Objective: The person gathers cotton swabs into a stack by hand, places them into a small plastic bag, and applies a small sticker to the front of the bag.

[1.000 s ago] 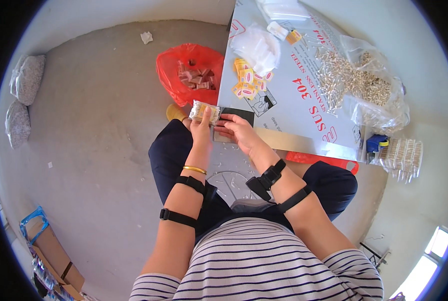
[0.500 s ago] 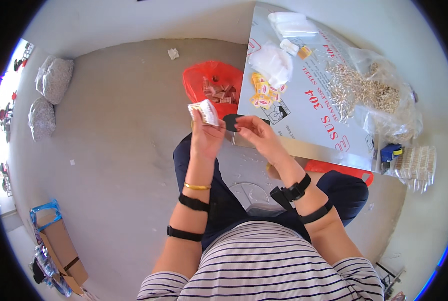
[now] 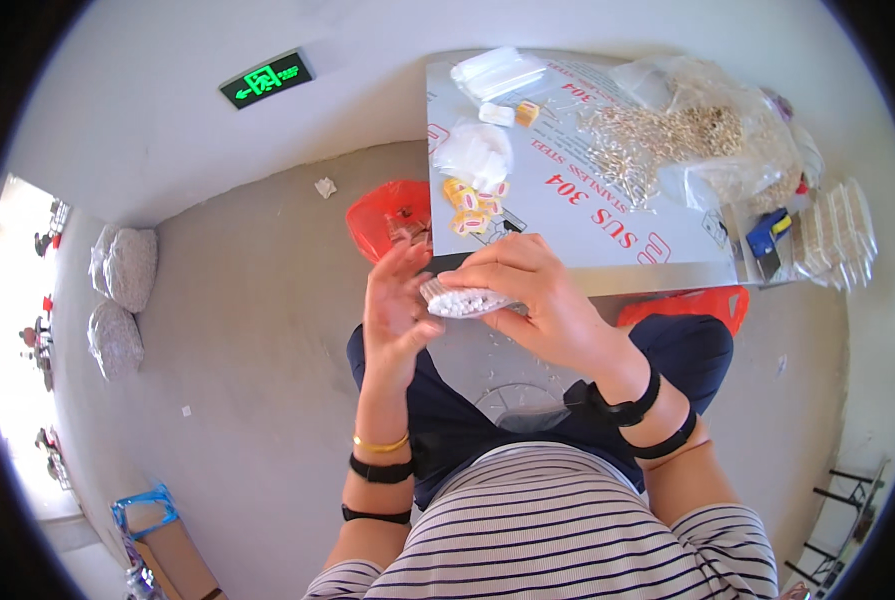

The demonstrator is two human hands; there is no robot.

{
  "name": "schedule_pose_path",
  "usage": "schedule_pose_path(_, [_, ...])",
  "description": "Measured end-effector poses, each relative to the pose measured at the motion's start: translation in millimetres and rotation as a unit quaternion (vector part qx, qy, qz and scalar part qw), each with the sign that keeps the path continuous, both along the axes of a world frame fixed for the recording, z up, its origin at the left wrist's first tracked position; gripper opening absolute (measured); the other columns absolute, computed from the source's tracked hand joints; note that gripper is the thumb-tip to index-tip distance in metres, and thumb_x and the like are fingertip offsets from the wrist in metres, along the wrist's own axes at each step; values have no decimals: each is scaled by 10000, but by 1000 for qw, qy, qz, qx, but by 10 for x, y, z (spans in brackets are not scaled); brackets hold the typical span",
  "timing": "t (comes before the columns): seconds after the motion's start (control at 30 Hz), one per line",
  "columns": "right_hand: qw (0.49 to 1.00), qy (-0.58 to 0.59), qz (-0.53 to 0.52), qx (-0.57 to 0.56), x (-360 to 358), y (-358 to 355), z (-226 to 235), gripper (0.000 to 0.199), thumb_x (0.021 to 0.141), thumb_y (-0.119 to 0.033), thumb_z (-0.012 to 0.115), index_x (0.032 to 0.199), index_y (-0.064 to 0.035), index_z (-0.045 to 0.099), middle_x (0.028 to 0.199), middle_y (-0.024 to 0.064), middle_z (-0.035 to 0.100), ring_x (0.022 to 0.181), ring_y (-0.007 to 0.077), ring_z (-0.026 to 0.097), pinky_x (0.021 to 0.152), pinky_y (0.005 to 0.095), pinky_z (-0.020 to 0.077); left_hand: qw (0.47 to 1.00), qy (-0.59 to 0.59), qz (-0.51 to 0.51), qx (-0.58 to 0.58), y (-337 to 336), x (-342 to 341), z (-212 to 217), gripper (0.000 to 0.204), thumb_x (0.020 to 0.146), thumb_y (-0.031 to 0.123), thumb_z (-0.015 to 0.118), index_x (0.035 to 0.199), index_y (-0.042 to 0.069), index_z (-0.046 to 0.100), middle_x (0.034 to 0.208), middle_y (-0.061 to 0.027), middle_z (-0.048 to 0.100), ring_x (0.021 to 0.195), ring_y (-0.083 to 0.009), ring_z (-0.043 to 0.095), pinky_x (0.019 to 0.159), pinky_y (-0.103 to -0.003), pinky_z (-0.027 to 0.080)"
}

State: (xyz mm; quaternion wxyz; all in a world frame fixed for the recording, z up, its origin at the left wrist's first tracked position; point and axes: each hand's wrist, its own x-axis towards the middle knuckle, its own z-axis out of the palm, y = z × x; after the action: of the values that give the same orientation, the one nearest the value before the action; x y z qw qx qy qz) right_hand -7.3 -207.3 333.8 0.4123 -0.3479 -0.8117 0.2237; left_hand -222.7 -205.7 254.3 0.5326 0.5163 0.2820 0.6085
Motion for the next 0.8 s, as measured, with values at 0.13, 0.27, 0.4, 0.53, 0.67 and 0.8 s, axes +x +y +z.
schedule_pose_path(0.13, [998,-13,-28,59,284,-198,78,445,732,-73,818,1169,-112,738,1063,23,713,1008,261,645,947,417,479,886,371,77,269,-172,162,647,490,756,125,898,1207,30,731,1235,-116,755,1168,-275,710,998,-397,548])
schedule_pose_path(0.27, [993,-16,-35,110,502,-384,157,365,702,-57,828,1057,-94,747,1039,20,742,979,247,678,992,423,502,889,349,68,288,-301,402,782,385,744,16,848,1121,47,777,1153,-107,790,1036,-283,764,900,-363,592])
schedule_pose_path(0.4, [990,-32,-40,134,765,-527,153,377,696,-94,836,1063,-100,746,1042,10,739,1006,237,674,1020,425,502,908,310,21,281,-409,620,784,361,760,-11,824,1112,53,786,1157,-115,790,1022,-266,772,879,-325,599])
schedule_pose_path(0.53, [990,-38,-50,123,940,-614,127,364,716,-101,845,1069,-111,753,1057,8,743,1012,230,675,1028,430,486,923,283,-7,260,-419,773,722,357,755,-24,819,1103,50,790,1172,-127,788,1009,-248,779,840,-294,602])
schedule_pose_path(0.67, [995,78,-51,22,1054,-673,133,265,795,-110,845,1048,-125,767,1064,-2,755,1004,219,677,1003,406,457,944,257,-39,201,-374,834,623,349,771,-24,824,1112,34,782,1167,-140,789,1015,-210,780,842,-281,599])
schedule_pose_path(0.8, [990,117,-67,-46,1187,-613,-131,161,839,-94,831,992,-115,787,1053,9,762,988,216,677,978,391,441,952,287,-91,63,-340,921,485,296,836,-17,811,1127,12,764,1197,-136,777,1053,-187,757,892,-288,588])
